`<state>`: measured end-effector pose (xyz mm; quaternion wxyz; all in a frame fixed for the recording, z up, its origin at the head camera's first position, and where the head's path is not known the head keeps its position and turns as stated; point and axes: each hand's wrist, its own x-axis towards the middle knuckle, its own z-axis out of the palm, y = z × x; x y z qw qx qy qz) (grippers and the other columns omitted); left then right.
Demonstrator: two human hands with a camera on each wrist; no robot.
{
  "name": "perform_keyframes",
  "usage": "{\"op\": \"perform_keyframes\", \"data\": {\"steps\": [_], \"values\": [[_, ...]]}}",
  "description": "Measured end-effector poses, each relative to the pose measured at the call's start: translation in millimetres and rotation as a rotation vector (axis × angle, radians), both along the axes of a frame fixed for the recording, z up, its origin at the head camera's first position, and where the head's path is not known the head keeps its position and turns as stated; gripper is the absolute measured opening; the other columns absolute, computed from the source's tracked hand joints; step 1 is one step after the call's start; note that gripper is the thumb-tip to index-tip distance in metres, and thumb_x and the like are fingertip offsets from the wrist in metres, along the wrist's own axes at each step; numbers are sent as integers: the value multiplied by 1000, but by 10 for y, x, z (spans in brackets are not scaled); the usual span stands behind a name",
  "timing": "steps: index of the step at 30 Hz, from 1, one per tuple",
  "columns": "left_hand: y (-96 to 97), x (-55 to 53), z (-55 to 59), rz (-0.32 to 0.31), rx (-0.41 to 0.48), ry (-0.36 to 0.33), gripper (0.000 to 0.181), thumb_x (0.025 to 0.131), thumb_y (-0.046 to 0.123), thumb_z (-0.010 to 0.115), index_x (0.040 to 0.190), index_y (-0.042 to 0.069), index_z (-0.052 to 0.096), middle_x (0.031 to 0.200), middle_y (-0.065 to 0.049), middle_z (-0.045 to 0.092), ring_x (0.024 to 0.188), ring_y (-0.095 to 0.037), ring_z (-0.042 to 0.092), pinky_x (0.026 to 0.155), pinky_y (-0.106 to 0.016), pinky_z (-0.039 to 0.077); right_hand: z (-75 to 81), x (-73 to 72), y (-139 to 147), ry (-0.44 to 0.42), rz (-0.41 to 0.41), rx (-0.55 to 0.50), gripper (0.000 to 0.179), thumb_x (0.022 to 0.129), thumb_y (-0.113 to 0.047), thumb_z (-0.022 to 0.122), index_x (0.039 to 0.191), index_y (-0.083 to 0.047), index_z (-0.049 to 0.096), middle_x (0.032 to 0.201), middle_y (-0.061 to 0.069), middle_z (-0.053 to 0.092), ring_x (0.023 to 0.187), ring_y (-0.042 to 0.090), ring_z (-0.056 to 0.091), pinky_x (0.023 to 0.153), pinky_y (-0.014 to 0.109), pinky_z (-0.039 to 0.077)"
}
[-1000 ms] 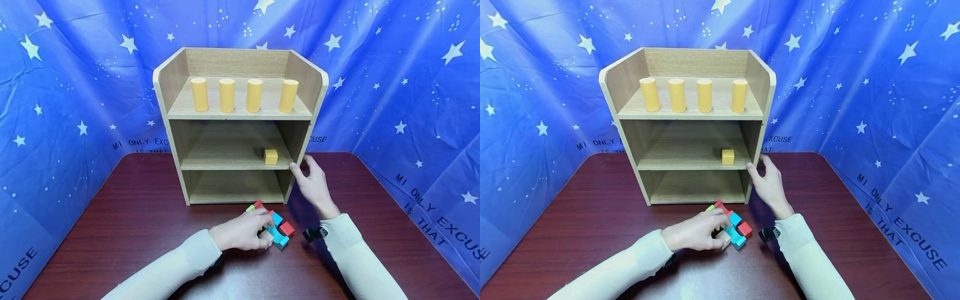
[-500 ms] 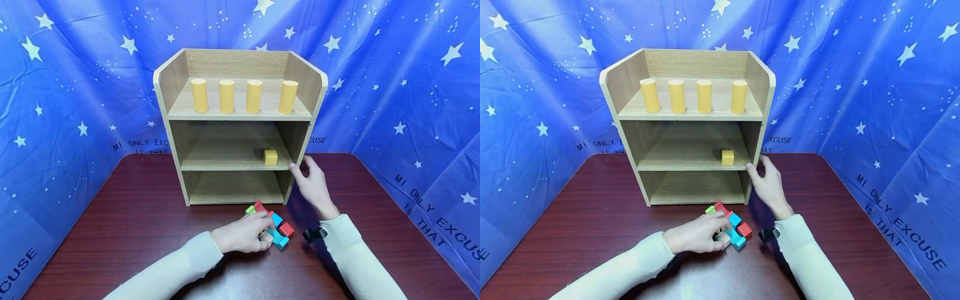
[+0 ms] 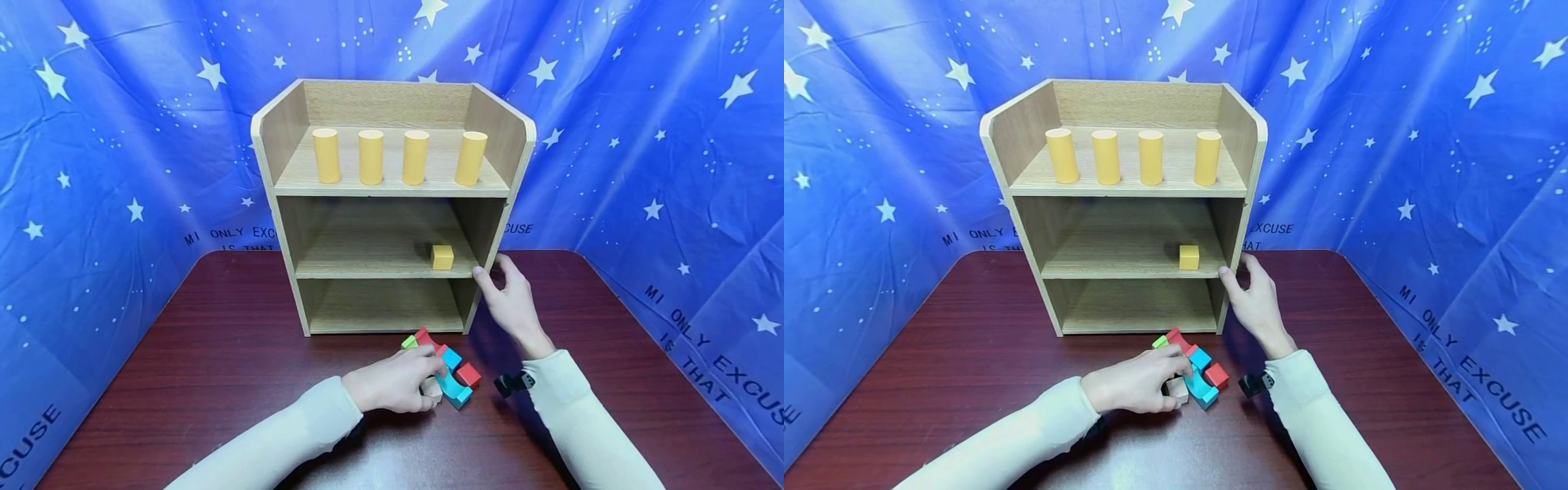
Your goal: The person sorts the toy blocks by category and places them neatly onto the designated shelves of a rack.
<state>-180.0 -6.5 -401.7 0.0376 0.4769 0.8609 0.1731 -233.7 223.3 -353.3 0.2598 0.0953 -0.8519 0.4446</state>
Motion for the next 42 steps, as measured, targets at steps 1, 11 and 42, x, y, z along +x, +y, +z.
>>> {"op": "perform_keyframes", "data": {"steps": [1, 11, 42], "values": [[2, -1, -5, 1, -8, 11, 28, 78, 26, 75, 103, 19, 64, 92, 10, 47, 79, -1, 45, 74, -18, 39, -1, 0, 1, -2, -1, 2, 43, 94, -38, 59, 125, -8, 56, 111, 10, 63, 102, 22, 61, 81, 30, 49], [-33, -26, -47, -10, -6, 35, 29, 72, 15, 75, 98, 16, 64, 89, 9, 49, 73, -2, 45, 63, -13, 37, -1, -9, -1, -7, 3, -3, 43, 94, -37, 58, 124, -7, 56, 110, 11, 63, 101, 23, 60, 82, 36, 49], [-81, -27, -13, 12, -49, -9, 31, 74, 15, 75, 103, 16, 62, 96, 10, 52, 78, -2, 45, 67, -17, 39, -8, -16, 4, -7, 2, -2, 43, 94, -36, 58, 125, -6, 55, 110, 11, 63, 101, 23, 60, 82, 33, 49]]}}
